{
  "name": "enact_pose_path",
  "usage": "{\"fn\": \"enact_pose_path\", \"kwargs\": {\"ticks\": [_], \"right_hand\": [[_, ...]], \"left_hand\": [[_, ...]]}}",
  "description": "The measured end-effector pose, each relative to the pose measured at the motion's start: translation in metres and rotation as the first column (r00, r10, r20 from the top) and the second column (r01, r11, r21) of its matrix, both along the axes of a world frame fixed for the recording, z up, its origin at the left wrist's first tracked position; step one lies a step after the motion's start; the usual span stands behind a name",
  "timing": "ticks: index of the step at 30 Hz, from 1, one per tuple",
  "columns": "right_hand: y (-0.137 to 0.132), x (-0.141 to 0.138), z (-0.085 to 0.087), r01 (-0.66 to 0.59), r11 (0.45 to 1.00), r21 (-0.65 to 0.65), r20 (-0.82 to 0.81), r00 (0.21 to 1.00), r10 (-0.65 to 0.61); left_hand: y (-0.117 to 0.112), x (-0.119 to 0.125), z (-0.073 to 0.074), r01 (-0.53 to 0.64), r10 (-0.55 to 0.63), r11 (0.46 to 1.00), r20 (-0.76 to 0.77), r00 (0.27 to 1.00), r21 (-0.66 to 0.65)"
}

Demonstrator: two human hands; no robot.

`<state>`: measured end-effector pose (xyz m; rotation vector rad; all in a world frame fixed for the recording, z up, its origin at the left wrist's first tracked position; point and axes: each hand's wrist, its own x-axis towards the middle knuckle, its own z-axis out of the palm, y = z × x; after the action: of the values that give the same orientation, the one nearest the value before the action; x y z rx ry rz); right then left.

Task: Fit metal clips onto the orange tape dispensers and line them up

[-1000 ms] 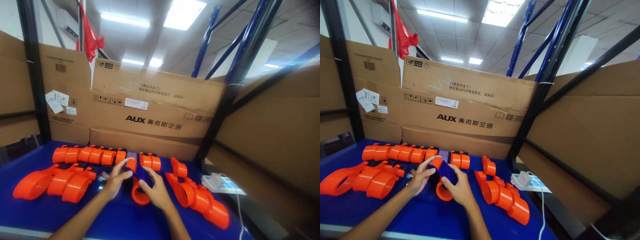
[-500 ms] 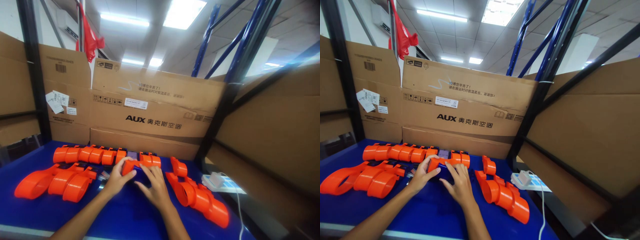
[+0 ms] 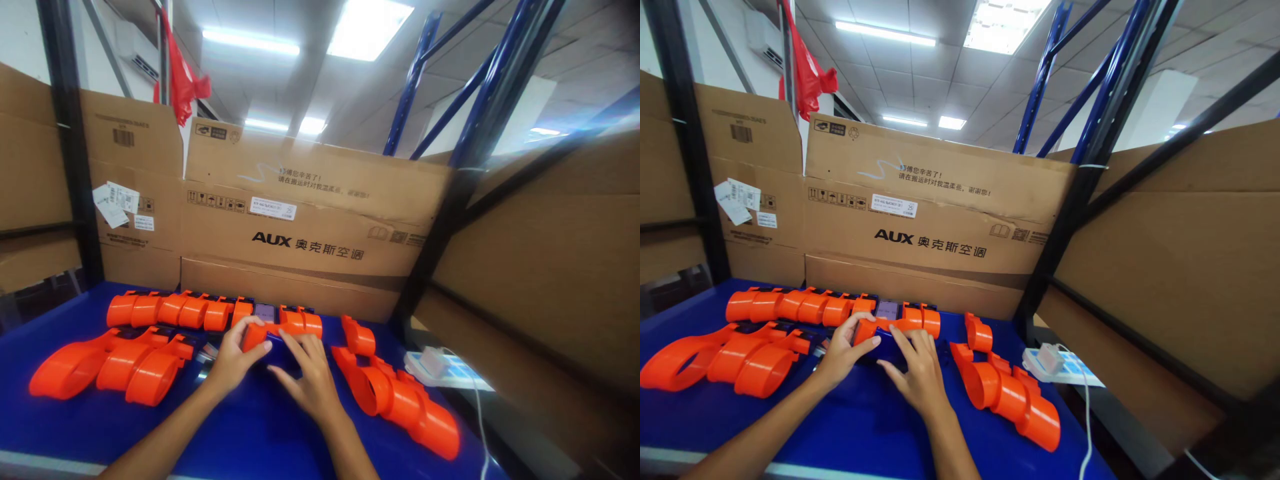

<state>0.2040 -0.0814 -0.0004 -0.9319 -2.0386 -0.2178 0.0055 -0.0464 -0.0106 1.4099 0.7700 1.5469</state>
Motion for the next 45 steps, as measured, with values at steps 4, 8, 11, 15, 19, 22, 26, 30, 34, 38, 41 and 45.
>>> {"fn": "enact_pose_path", "kwargs": {"ticks": [4, 8, 11, 15, 19, 22, 26, 30, 34, 38, 41, 45], "right_hand": [[-0.002, -0.001, 0.001, 0.000, 1.000, -0.009, -0.016, 1.000, 0.000], [-0.005, -0.002, 0.002, 0.012, 1.000, -0.012, -0.059, 0.998, -0.013], [-0.007, -0.001, 0.002, 0.010, 0.999, -0.040, -0.145, 0.989, -0.015], [-0.006, 0.000, 0.005, -0.065, 0.985, -0.159, -0.362, 0.932, 0.003], [-0.004, -0.002, 0.007, -0.330, 0.891, -0.310, -0.588, 0.804, 0.093], [-0.004, -0.005, 0.003, -0.440, 0.812, -0.383, -0.658, 0.747, 0.094], [-0.006, -0.006, -0.001, -0.429, 0.795, -0.429, -0.634, 0.770, 0.073], [-0.006, -0.004, 0.001, -0.395, 0.850, -0.348, -0.531, 0.831, 0.169], [-0.004, -0.004, 0.002, -0.201, 0.954, -0.223, -0.392, 0.914, 0.101], [-0.006, -0.004, 0.004, -0.177, 0.970, -0.168, -0.275, 0.953, 0.126], [-0.007, -0.004, 0.004, -0.181, 0.973, -0.142, -0.264, 0.954, 0.139], [0.000, -0.004, -0.003, -0.093, 0.986, -0.141, -0.458, 0.889, 0.018]], "left_hand": [[0.003, 0.000, -0.001, -0.002, 0.002, 1.000, 0.002, 1.000, -0.009], [0.001, 0.002, 0.001, 0.050, -0.049, 0.998, 0.047, 0.998, -0.035], [-0.001, 0.002, 0.000, 0.182, -0.171, 0.980, 0.136, 0.976, -0.079], [-0.001, 0.000, -0.006, 0.363, -0.325, 0.925, 0.269, 0.907, -0.108], [-0.005, -0.001, -0.010, 0.462, -0.424, 0.881, 0.268, 0.865, -0.098], [-0.010, 0.001, -0.014, 0.462, -0.415, 0.869, 0.250, 0.875, -0.175], [-0.009, 0.008, -0.016, 0.357, -0.281, 0.900, 0.294, 0.914, -0.249], [0.005, 0.008, -0.011, 0.197, -0.075, 0.925, 0.350, 0.934, -0.326], [0.018, 0.002, -0.009, 0.115, 0.062, 0.927, 0.447, 0.892, -0.357], [0.023, 0.000, -0.013, 0.129, 0.081, 0.914, 0.486, 0.870, -0.384], [0.020, 0.000, -0.013, 0.153, 0.065, 0.907, 0.489, 0.870, -0.394], [0.012, 0.001, -0.006, 0.246, -0.046, 0.893, 0.468, 0.883, -0.376]]}}
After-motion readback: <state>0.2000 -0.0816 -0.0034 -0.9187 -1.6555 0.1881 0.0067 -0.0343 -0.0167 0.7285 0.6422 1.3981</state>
